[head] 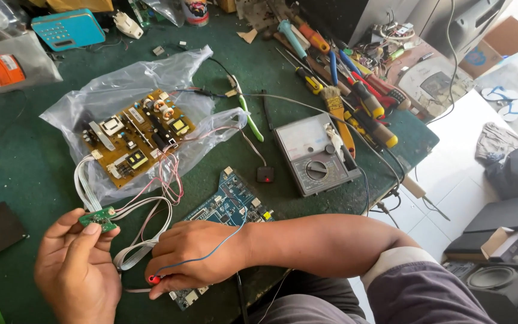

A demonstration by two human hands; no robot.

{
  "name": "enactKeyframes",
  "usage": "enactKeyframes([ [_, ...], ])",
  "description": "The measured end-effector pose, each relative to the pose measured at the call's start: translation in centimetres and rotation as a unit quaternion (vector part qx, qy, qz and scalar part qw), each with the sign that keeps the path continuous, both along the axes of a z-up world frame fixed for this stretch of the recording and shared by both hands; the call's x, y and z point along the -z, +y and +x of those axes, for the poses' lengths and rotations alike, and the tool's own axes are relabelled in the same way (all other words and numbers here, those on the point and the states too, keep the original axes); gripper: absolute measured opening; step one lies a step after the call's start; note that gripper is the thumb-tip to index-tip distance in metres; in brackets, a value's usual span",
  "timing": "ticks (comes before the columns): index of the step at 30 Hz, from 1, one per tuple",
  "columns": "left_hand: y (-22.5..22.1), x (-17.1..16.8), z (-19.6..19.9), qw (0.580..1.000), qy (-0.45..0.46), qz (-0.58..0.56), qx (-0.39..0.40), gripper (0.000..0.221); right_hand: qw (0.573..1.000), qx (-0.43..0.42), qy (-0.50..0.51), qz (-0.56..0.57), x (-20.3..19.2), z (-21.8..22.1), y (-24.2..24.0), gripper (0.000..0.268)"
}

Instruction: Using a multimeter probe to test various points on a circuit board for diagnostic and repair purposes.

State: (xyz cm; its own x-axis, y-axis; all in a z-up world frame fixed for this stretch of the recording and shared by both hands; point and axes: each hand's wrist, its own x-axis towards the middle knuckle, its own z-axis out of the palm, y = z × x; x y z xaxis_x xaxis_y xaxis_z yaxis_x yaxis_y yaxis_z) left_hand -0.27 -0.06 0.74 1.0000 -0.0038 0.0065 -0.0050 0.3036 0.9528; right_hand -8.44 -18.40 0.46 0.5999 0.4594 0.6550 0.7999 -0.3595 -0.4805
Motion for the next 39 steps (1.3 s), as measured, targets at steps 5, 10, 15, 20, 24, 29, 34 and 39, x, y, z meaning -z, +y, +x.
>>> enactKeyframes([
  [5,-0.2,-0.1,-0.1,1.000,0.005,0.013,-0.012,0.031,1.000,-0.009,0.012,-0.002,-0.3,0.0,-0.1,0.032],
  [10,-0.3,-0.6,-0.3,1.000,0.000,-0.003,-0.008,0.029,1.000,-0.003,-0.004,-0.011,0.0,0.1,0.0,0.030],
  [15,-0.3,-0.9,-0.5,1.000,0.002,0.002,-0.007,0.030,1.000,0.000,-0.015,-0.010,-0.2,0.1,0.0,0.030],
  [20,-0.1,-1.0,-0.4,1.000,-0.002,0.003,-0.008,0.031,1.000,-0.003,-0.016,-0.010,-0.1,0.2,0.0,0.031],
  [24,-0.1,-0.8,-0.4,1.000,-0.006,-0.003,-0.004,0.031,1.000,-0.009,-0.002,-0.009,-0.3,0.2,0.0,0.028],
  [29,-0.3,-0.9,-0.6,1.000,0.003,0.015,-0.007,0.030,1.000,-0.006,-0.004,-0.015,0.2,0.2,-0.1,0.030],
  [34,-0.2,-0.8,-0.6,0.998,-0.001,0.053,-0.021,0.030,1.000,-0.013,-0.003,-0.004,0.4,0.3,0.0,0.030],
  [39,-0.2,-0.8,-0.6,0.999,0.003,0.045,-0.014,0.033,1.000,-0.014,0.001,-0.009,0.6,0.3,0.1,0.030],
])
